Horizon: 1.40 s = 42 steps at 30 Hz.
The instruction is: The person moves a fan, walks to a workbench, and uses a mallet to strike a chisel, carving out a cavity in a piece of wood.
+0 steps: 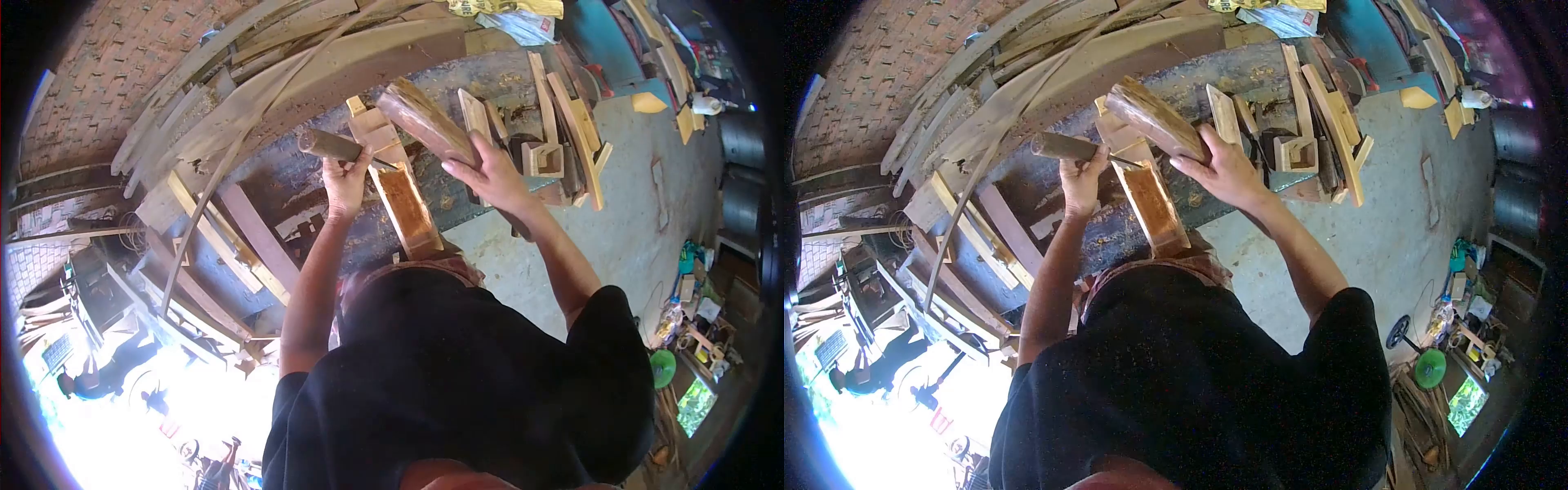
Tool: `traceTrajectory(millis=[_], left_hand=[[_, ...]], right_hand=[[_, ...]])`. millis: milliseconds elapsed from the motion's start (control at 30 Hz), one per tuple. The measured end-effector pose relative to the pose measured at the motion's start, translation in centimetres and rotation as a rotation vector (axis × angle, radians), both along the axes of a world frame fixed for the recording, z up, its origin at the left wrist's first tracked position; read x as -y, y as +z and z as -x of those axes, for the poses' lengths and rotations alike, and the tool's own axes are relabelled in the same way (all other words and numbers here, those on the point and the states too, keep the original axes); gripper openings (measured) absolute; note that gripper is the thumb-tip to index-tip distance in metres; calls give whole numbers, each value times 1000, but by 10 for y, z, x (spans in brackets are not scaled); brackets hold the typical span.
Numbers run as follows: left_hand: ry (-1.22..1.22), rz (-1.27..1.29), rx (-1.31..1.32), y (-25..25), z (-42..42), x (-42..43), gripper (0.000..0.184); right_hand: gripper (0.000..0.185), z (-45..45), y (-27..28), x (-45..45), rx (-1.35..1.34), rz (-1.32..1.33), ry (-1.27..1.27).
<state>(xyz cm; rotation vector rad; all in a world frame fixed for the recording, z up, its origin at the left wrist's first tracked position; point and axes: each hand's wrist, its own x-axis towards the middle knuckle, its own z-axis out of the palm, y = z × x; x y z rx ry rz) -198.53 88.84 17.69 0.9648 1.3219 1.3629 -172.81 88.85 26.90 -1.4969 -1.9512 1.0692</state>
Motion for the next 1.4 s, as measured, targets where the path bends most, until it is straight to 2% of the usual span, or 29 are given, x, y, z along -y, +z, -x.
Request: traceTrajectory(millis=[100, 133, 233, 300, 400, 500, 567, 633, 667, 700, 733, 767, 833, 933, 967, 1033, 1067, 1100, 1167, 1233, 1300, 1400], left_hand=[[-36, -15, -34, 6, -2, 4, 23], [-36, -12, -39, 8, -4, 7, 23], [-57, 7, 15, 13, -10, 17, 20], [-100, 0, -59, 7, -5, 25, 19], [-146, -18, -169, 17, -3, 39, 17], [-171, -47, -136, 25, -7, 52, 18], [-146, -50, -243, 16, -4, 64, 21], [-160, -1, -291, 12, 2, 74, 25], [-186, -36, -410, 11, 4, 78, 26], [-211, -77, -528, 11, 5, 81, 27], [-228, -107, -521, 16, 3, 82, 27], [-234, -109, -513, 18, 4, 84, 27], [-271, -165, -536, 21, 6, 87, 27], [-318, -220, -451, 26, 2, 96, 28], [-312, -221, -437, 18, -1, 101, 28], [-363, -232, -215, 6, -10, 113, 30], [-397, -269, -105, 9, -14, 121, 31], [-386, -270, -100, 8, -15, 125, 31], [-467, -344, -380, 6, -18, 132, 34], [-464, -349, -407, 0, -21, 138, 34], [-502, -447, -495, 1, -25, 141, 34], [-519, -506, -494, 0, -29, 136, 33]], right_hand=[[50, -2, -7, 25, -74, 62, -68], [50, -6, -13, 35, 16, 65, -82], [50, -23, -46, 74, 73, 170, -114], [49, -37, -76, 106, 58, 161, -132], [48, -50, -87, 145, 235, 468, -160], [50, -61, -110, 180, 123, 473, -207], [53, -66, -124, 191, 151, 576, -210], [55, -65, -136, 203, 19, 451, -221], [55, -65, -137, 206, 21, 461, -225], [55, -63, -138, 206, -53, 583, -260], [56, -61, -135, 206, -129, 699, -297], [56, -58, -132, 207, -124, 698, -306], [58, -53, -124, 209, -124, 876, -389], [60, -49, -126, 227, -189, 930, -436], [60, -47, -124, 232, -173, 926, -438], [61, -36, -121, 242, -104, 921, -523], [60, -34, -128, 248, -151, 881, -522], [60, -33, -129, 254, -140, 879, -516], [55, -17, -113, 251, -148, 898, -602], [45, -11, -117, 255, -135, 868, -647], [50, -13, -139, 268, -118, 788, -643], [46, -9, -131, 266, -115, 739, -631]])
